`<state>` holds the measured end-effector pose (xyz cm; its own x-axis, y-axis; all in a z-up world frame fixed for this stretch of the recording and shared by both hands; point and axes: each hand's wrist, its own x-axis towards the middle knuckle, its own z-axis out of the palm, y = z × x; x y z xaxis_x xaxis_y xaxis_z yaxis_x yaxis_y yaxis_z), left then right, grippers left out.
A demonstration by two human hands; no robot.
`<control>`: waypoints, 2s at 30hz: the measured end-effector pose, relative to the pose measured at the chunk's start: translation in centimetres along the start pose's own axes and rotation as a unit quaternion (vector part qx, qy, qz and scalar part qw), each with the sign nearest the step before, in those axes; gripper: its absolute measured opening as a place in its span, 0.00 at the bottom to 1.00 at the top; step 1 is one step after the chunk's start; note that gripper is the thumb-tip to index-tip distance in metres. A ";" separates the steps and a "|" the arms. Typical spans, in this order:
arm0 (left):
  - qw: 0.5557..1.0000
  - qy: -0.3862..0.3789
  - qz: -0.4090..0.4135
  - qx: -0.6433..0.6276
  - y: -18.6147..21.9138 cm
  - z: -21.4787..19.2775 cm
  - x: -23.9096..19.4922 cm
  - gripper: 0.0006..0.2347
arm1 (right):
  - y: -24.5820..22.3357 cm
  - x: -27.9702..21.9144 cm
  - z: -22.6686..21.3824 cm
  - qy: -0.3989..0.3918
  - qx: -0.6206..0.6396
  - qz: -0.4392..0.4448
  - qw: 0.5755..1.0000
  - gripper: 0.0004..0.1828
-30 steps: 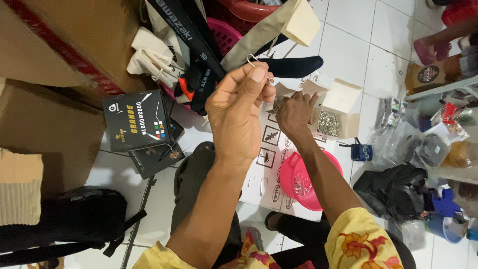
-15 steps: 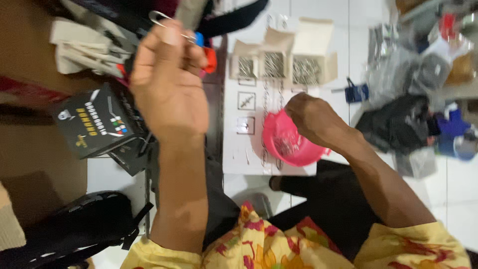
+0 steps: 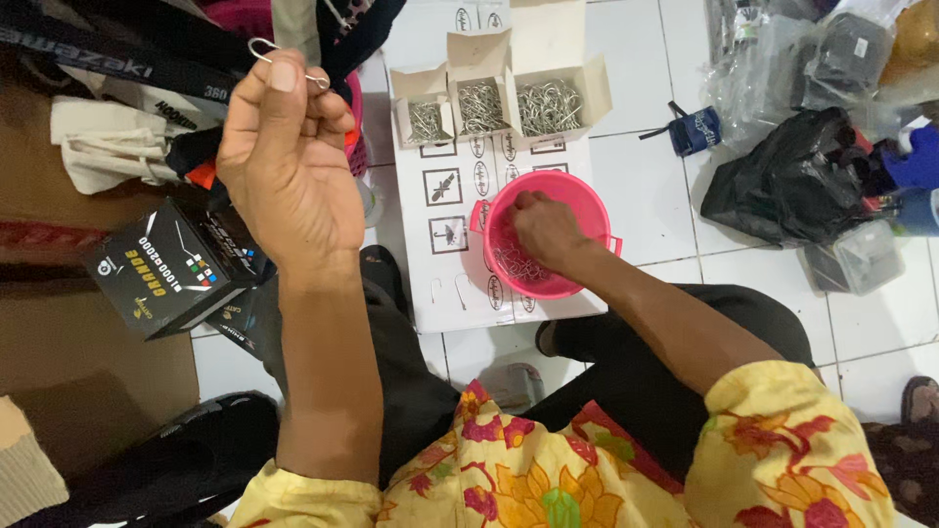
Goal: The person sits on the floor and repeatedly picks up small metal hooks from a pink bowl, bends or twists them by hand, and places them into small cardboard boxes. The workspace includes several open boxes and a pink bowl filled with hooks.
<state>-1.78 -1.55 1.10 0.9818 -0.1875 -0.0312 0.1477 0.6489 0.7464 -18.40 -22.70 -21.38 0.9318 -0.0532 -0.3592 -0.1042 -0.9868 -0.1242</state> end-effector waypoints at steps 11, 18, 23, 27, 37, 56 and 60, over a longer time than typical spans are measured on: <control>0.999 -0.019 -0.014 0.042 -3.3 -0.8 -0.5 0.07 | -1.6 -2.8 -5.2 -0.022 0.087 0.018 0.996 0.14; 0.969 -0.130 -0.127 0.170 -6.1 1.4 -4.1 0.02 | -3.1 -9.8 -18.5 0.230 0.342 -0.013 0.911 0.09; 0.928 -0.223 -0.279 0.101 -8.8 1.3 -5.7 0.05 | -2.7 -11.6 -20.7 0.446 0.224 -0.143 0.855 0.05; 0.887 -0.262 -0.380 0.017 -10.3 1.5 -6.3 0.06 | -1.7 -11.7 -20.1 0.518 0.110 -0.209 0.822 0.06; 0.866 -0.276 -0.417 -0.007 -11.2 1.1 -6.7 0.07 | -2.4 -12.4 -21.8 0.546 0.110 -0.255 0.790 0.11; 0.954 -0.218 -0.203 0.027 -11.3 2.0 -7.2 0.07 | -5.8 -11.8 -20.1 0.524 0.229 -0.142 0.808 0.03; 0.955 -0.228 -0.188 0.023 -12.0 1.6 -7.2 0.07 | -6.4 -12.5 -21.4 0.472 0.329 -0.094 0.813 0.04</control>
<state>-10.78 -9.20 -6.59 0.7048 -0.7091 -0.0187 0.4640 0.4409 0.7684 -21.98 -18.96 3.67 0.7723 -0.3111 0.5539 0.1964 -0.7124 -0.6738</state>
